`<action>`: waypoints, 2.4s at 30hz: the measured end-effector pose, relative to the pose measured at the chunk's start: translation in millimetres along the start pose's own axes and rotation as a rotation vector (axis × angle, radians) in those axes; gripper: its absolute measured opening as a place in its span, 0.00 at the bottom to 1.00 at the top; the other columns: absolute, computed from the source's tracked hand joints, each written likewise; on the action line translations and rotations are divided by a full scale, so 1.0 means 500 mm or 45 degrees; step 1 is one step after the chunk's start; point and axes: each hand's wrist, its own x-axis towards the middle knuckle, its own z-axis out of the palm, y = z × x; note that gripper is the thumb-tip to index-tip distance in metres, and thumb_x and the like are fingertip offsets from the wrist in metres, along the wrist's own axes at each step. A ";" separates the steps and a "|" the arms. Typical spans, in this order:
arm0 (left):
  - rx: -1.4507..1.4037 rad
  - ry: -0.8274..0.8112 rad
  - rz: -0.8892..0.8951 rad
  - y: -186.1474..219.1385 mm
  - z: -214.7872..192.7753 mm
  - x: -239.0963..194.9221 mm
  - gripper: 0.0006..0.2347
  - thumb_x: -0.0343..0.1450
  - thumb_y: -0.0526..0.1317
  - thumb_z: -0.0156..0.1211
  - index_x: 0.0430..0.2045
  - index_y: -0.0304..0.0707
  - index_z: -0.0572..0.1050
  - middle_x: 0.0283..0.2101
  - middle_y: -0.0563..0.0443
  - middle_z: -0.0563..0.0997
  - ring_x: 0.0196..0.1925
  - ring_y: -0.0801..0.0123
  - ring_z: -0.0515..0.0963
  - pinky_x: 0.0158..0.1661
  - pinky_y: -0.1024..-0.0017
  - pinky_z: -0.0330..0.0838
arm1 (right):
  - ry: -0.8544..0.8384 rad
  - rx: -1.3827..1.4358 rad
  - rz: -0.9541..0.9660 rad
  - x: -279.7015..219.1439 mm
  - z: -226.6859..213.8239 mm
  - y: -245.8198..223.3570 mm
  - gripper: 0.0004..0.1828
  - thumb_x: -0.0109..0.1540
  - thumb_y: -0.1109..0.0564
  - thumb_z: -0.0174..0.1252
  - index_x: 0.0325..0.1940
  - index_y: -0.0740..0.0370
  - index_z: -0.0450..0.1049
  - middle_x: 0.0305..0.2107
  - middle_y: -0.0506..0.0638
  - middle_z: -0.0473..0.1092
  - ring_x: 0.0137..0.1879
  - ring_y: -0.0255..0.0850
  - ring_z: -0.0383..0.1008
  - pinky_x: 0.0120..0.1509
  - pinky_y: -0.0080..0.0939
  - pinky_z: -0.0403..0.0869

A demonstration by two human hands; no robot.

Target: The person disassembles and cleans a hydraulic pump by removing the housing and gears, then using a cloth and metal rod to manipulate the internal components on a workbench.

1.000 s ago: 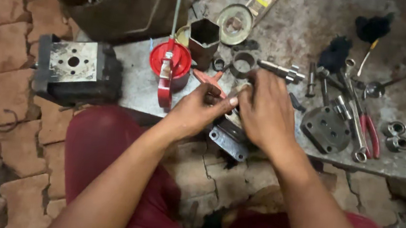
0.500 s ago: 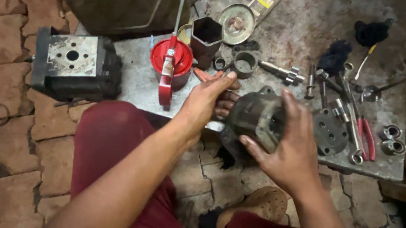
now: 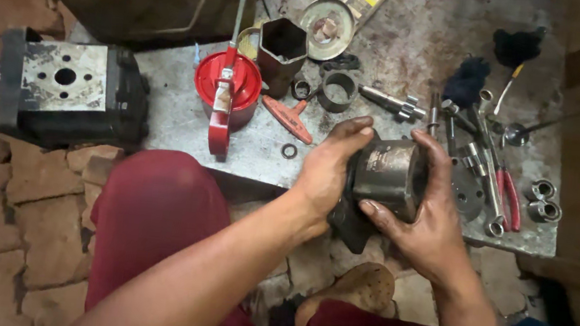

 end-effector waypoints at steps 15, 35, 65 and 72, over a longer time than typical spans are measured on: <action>0.484 -0.004 0.132 0.072 0.028 -0.045 0.23 0.74 0.46 0.54 0.63 0.36 0.67 0.60 0.47 0.76 0.61 0.69 0.75 0.59 0.75 0.66 | 0.196 0.400 -0.052 -0.042 0.075 0.035 0.59 0.58 0.41 0.73 0.81 0.54 0.43 0.71 0.54 0.52 0.77 0.47 0.59 0.78 0.47 0.67; 0.055 0.049 -0.320 0.074 -0.010 -0.038 0.15 0.72 0.49 0.52 0.37 0.36 0.77 0.30 0.47 0.80 0.25 0.65 0.80 0.27 0.67 0.77 | 0.160 1.056 0.188 -0.013 0.035 0.037 0.52 0.61 0.48 0.68 0.84 0.56 0.49 0.63 0.54 0.64 0.66 0.45 0.67 0.71 0.48 0.69; 0.379 0.241 -0.159 0.037 0.023 0.009 0.22 0.70 0.54 0.45 0.42 0.33 0.77 0.41 0.45 0.79 0.43 0.64 0.75 0.47 0.66 0.69 | 0.185 0.775 0.287 -0.005 0.033 -0.014 0.64 0.54 0.39 0.72 0.85 0.53 0.43 0.63 0.57 0.61 0.63 0.50 0.67 0.61 0.55 0.74; 0.422 0.256 -0.196 0.043 0.030 0.005 0.25 0.69 0.55 0.43 0.47 0.34 0.76 0.47 0.43 0.79 0.49 0.62 0.74 0.53 0.65 0.65 | 0.182 0.801 0.283 -0.004 0.034 -0.005 0.64 0.54 0.40 0.74 0.85 0.53 0.44 0.61 0.59 0.62 0.62 0.51 0.68 0.63 0.54 0.75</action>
